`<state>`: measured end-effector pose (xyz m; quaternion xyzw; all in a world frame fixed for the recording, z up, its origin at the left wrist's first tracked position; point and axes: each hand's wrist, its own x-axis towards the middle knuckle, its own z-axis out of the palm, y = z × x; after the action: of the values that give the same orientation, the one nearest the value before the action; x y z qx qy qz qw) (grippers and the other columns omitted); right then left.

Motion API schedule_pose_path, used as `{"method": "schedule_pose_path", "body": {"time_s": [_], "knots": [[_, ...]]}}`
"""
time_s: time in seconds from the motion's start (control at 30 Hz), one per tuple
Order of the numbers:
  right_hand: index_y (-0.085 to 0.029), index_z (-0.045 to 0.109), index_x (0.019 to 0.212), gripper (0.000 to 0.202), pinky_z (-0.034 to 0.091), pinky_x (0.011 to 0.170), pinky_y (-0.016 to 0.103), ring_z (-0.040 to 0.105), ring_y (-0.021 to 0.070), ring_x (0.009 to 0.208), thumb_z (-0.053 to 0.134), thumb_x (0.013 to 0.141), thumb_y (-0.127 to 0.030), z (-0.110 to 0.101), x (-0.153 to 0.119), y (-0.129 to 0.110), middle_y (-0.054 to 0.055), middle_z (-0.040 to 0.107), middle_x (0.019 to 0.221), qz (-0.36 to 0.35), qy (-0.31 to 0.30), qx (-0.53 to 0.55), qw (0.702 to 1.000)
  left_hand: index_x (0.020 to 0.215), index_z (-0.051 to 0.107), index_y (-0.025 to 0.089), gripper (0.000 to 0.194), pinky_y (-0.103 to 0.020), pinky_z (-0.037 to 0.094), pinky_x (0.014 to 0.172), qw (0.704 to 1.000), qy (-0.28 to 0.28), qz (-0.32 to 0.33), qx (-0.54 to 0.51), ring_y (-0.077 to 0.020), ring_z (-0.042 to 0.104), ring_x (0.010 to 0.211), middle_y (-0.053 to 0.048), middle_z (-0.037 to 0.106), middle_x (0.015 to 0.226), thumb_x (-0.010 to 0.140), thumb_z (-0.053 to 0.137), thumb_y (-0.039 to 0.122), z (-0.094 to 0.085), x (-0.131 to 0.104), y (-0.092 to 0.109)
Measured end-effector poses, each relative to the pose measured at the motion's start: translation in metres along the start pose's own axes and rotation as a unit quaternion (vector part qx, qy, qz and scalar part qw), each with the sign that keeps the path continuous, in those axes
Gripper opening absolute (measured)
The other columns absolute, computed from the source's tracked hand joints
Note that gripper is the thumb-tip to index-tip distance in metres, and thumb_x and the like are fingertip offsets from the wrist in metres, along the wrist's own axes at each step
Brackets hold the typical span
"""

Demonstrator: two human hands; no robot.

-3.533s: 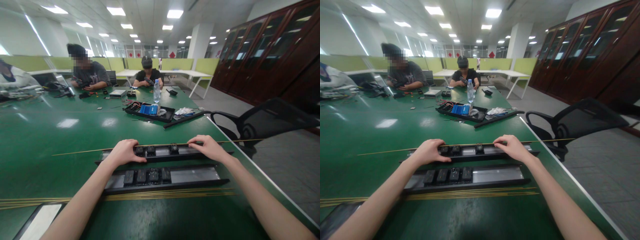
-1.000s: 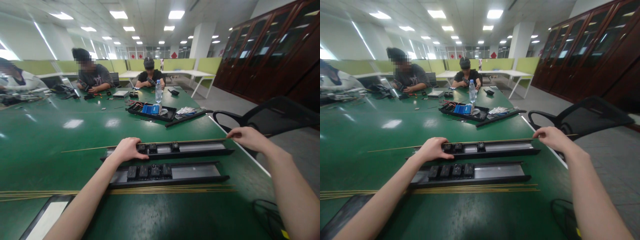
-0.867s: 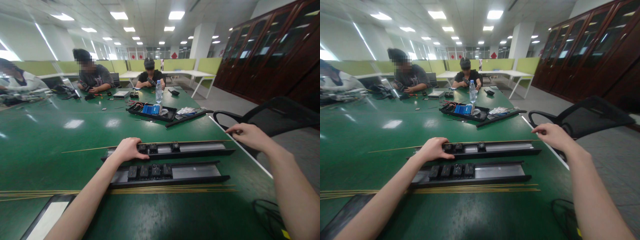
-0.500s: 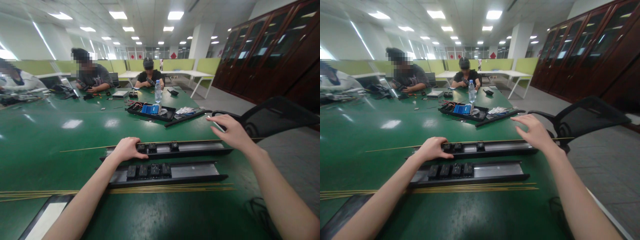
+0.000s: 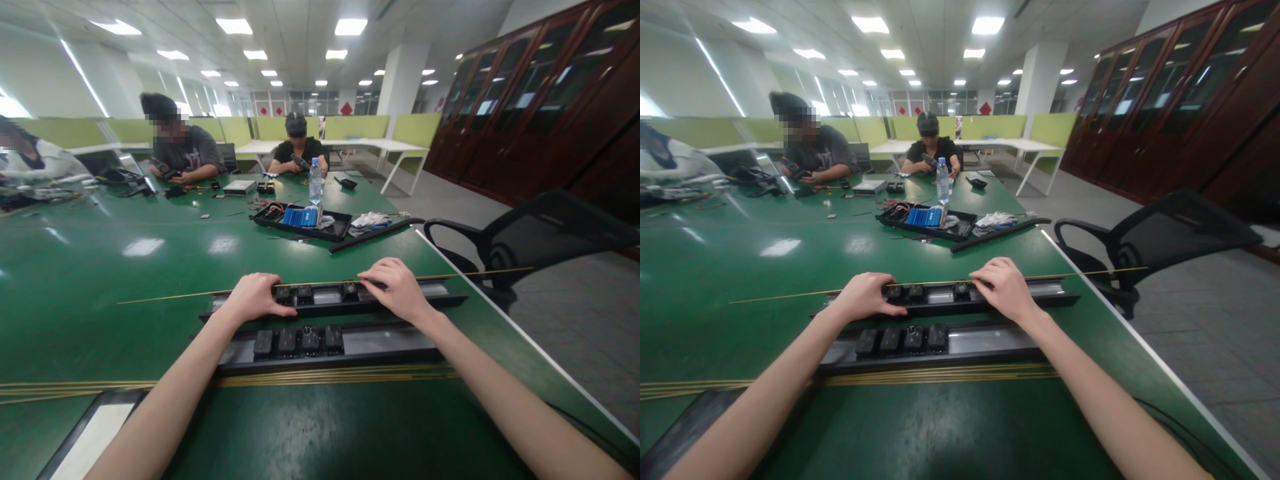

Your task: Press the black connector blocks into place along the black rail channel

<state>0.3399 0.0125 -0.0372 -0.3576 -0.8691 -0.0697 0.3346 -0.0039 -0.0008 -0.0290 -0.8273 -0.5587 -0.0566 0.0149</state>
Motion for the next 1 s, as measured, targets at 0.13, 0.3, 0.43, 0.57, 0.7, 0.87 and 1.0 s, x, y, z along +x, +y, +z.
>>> {"method": "schedule_pose_path", "body": {"time_s": [0.13, 0.3, 0.43, 0.57, 0.7, 0.87, 1.0], "knots": [[-0.025, 0.073, 0.091, 0.016, 0.042, 0.090, 0.044, 0.061, 0.0228, 0.088, 0.058, 0.091, -0.020, 0.0032, -0.0019, -0.0039, 0.004, 0.075, 0.088, -0.008, 0.007, 0.003, 1.000, 0.089, 0.066, 0.022, 0.075, -0.030, 0.042, 0.064, 1.000, -0.004, -0.005, 0.000, -0.0300, 0.068, 0.082, -0.010, 0.073, 0.086, 0.059, 0.056, 0.089, -0.0005, 0.0001, 0.0005], [-0.024, 0.072, 0.093, 0.017, 0.042, 0.087, 0.042, 0.059, 0.0227, 0.090, 0.057, 0.092, -0.017, 0.0066, -0.0038, -0.0036, 0.004, 0.074, 0.092, -0.008, 0.004, 0.008, 1.000, 0.088, 0.065, 0.022, 0.075, -0.030, 0.041, 0.064, 1.000, -0.001, 0.000, 0.003, -0.0299, 0.068, 0.082, -0.009, 0.072, 0.085, 0.059, 0.054, 0.091, 0.0012, 0.0012, -0.0003], [-0.023, 0.071, 0.094, 0.016, 0.042, 0.085, 0.042, 0.058, 0.0230, 0.091, 0.055, 0.094, -0.019, 0.0091, -0.0046, -0.0037, 0.005, 0.073, 0.092, 0.004, 0.008, 0.012, 1.000, 0.089, 0.066, 0.022, 0.077, -0.030, 0.041, 0.064, 1.000, -0.004, 0.000, 0.004, -0.0298, 0.069, 0.082, -0.009, 0.072, 0.085, 0.060, 0.052, 0.092, 0.0028, 0.0016, -0.0013], [-0.022, 0.070, 0.095, 0.016, 0.042, 0.085, 0.042, 0.057, 0.0231, 0.091, 0.055, 0.095, -0.020, 0.0092, -0.0045, -0.0054, 0.005, 0.072, 0.090, 0.004, 0.006, 0.008, 1.000, 0.091, 0.066, 0.022, 0.078, -0.031, 0.041, 0.063, 1.000, 0.000, 0.000, 0.015, -0.0306, 0.069, 0.084, -0.009, 0.073, 0.088, 0.060, 0.051, 0.092, 0.0022, 0.0009, -0.0008], [-0.023, 0.070, 0.096, 0.017, 0.042, 0.084, 0.042, 0.057, 0.0236, 0.090, 0.054, 0.095, -0.020, 0.0087, -0.0045, -0.0057, 0.006, 0.072, 0.090, 0.002, 0.003, 0.001, 1.000, 0.090, 0.066, 0.022, 0.079, -0.031, 0.040, 0.062, 1.000, -0.002, -0.006, 0.027, -0.0313, 0.069, 0.083, -0.010, 0.073, 0.087, 0.059, 0.051, 0.092, 0.0007, 0.0007, 0.0005], [-0.022, 0.070, 0.096, 0.015, 0.042, 0.083, 0.041, 0.058, 0.0231, 0.090, 0.055, 0.094, -0.020, 0.0091, -0.0047, -0.0041, 0.006, 0.072, 0.090, -0.004, 0.000, -0.003, 1.000, 0.091, 0.067, 0.022, 0.078, -0.031, 0.041, 0.063, 0.999, -0.001, -0.007, 0.031, -0.0323, 0.069, 0.085, -0.011, 0.074, 0.089, 0.060, 0.052, 0.092, -0.0003, 0.0008, 0.0022], [-0.023, 0.070, 0.094, 0.011, 0.043, 0.083, 0.041, 0.058, 0.0231, 0.090, 0.059, 0.092, -0.023, 0.0095, -0.0046, -0.0032, 0.005, 0.072, 0.088, -0.003, 0.003, -0.005, 1.000, 0.090, 0.066, 0.023, 0.075, -0.031, 0.041, 0.064, 0.999, -0.008, -0.017, 0.028, -0.0319, 0.069, 0.086, -0.011, 0.074, 0.091, 0.059, 0.054, 0.090, -0.0013, 0.0005, 0.0036]]}}
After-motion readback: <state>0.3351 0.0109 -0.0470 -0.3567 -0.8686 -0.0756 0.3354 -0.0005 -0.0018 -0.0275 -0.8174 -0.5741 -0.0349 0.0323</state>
